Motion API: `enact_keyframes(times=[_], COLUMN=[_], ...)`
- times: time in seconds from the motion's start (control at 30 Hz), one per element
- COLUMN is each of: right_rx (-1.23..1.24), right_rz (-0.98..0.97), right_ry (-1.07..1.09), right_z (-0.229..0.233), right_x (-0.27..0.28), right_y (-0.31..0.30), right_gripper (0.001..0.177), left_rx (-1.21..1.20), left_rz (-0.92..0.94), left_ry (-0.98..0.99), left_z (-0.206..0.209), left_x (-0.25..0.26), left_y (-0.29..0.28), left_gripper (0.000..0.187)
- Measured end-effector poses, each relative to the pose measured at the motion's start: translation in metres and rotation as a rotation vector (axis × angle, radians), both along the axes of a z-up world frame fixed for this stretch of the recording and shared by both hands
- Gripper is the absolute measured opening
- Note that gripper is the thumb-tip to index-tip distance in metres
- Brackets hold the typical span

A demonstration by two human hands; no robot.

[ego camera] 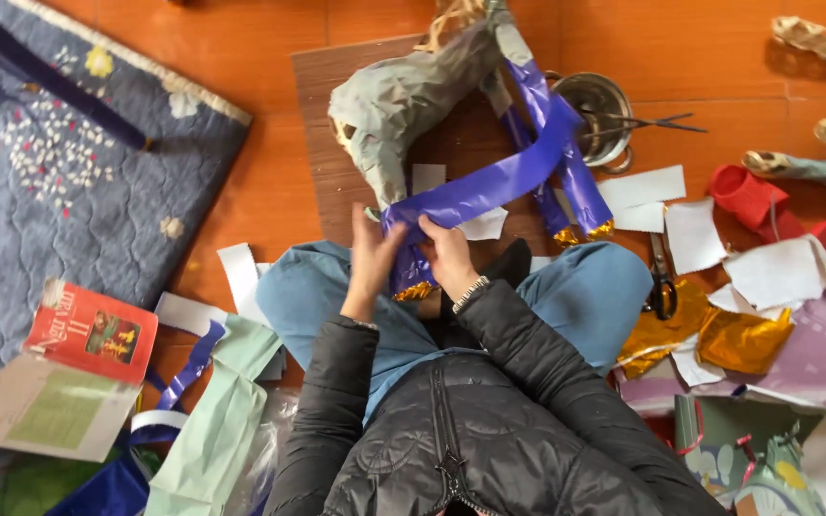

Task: Applying decorative purple and green paper to a giraffe-shaped armature.

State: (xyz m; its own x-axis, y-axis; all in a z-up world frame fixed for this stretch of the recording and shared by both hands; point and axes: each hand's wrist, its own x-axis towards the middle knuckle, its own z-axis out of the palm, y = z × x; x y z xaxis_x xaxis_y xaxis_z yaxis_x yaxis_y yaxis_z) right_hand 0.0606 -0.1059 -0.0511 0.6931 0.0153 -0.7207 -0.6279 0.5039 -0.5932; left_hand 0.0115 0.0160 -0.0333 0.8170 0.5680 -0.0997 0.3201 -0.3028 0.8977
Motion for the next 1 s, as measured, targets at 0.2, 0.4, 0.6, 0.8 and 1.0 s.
enact_keyframes(times=[0.2, 0.4, 0.6, 0.8, 1.0], right_rx=[0.052, -0.134, -0.653, -0.519, -0.117], right_rz=[-0.002, 0.239, 0.645, 0.818, 0.629], right_ry=[0.067, 0.159, -0.803, -0.243, 0.079], right_z=[0.033, -0.024, 0.042, 0.019, 0.002], right_x=[0.001, -0.015, 0.001, 0.036, 0.042], right_y=[-0.007, -0.032, -0.016, 0.027, 0.030], right_gripper=[0.033, 0.043, 0.029, 0.047, 0.039], left_rx=[-0.587, -0.505, -0.470, -0.390, -0.528], left_rz=[-0.130, -0.082, -0.091, -0.236, -0.307], left_ry=[0.288, 0.328, 0.344, 0.441, 0.330], left_z=[0.010, 0.001, 0.015, 0.040, 0.045], left_x=[0.008, 0.008, 0.008, 0.006, 0.008], left_y=[-0.023, -0.021, -0.025, -0.016, -0.005], left_gripper=[0.122, 0.110, 0.108, 0.101, 0.106])
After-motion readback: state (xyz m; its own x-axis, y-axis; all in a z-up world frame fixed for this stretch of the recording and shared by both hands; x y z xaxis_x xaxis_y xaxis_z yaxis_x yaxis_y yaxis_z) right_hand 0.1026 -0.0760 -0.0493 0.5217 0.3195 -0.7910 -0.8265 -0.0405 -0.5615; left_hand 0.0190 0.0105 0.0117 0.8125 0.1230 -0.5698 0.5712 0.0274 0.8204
